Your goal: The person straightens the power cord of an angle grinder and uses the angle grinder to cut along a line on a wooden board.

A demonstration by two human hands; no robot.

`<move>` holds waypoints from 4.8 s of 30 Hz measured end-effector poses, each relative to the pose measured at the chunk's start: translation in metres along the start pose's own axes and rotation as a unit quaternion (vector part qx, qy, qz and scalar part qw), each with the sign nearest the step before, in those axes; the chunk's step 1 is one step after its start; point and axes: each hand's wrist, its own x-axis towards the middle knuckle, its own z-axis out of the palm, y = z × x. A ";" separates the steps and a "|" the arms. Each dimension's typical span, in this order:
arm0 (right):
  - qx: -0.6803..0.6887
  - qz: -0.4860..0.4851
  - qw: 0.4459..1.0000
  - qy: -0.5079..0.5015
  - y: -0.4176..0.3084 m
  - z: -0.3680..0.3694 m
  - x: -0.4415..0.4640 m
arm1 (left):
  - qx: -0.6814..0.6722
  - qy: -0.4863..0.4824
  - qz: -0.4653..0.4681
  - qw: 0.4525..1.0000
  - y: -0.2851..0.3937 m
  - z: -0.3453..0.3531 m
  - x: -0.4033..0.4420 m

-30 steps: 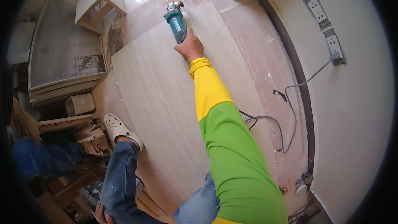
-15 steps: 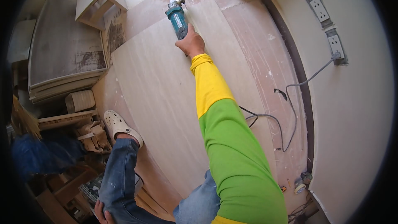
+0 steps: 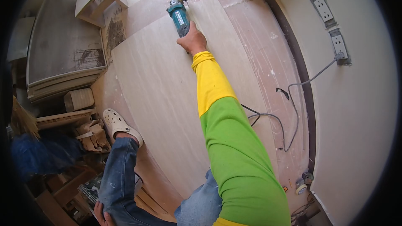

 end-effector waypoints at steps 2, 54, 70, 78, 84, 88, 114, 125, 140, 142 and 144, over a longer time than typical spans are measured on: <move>0.001 0.002 1.000 -0.004 0.000 0.000 0.001 | 0.003 -0.002 0.002 1.000 0.000 -0.001 0.001; -0.015 0.043 0.997 -0.069 -0.009 -0.006 0.012 | -0.002 0.005 -0.005 1.000 -0.003 -0.001 -0.001; -0.016 0.030 0.997 -0.066 -0.001 -0.008 0.001 | -0.012 0.006 0.000 1.000 -0.008 -0.001 -0.003; -0.019 0.039 0.997 -0.065 -0.003 -0.009 0.000 | -0.004 0.001 0.004 1.000 -0.010 -0.002 -0.002; -0.015 0.044 0.997 -0.069 -0.006 -0.009 0.005 | 0.001 0.000 -0.003 1.000 -0.009 -0.001 -0.002; -0.008 0.048 0.996 -0.075 -0.006 -0.008 0.010 | 0.000 0.000 -0.005 1.000 -0.008 -0.001 -0.002; 0.009 0.046 0.997 -0.069 0.003 -0.010 -0.008 | -0.001 0.002 -0.002 1.000 -0.010 0.002 -0.006; 0.013 0.059 0.995 -0.079 0.000 -0.009 0.002 | 0.003 0.009 0.006 1.000 -0.014 0.004 -0.008; 0.004 0.039 0.998 -0.056 0.013 -0.011 -0.028 | -0.006 0.008 0.010 1.000 -0.022 0.007 -0.014; 0.009 0.048 0.996 -0.069 0.012 -0.014 -0.031 | -0.011 0.008 0.011 1.000 -0.023 0.008 -0.014; 0.009 0.050 0.996 -0.068 0.012 -0.015 -0.033 | -0.005 0.009 0.016 1.000 -0.024 0.008 -0.015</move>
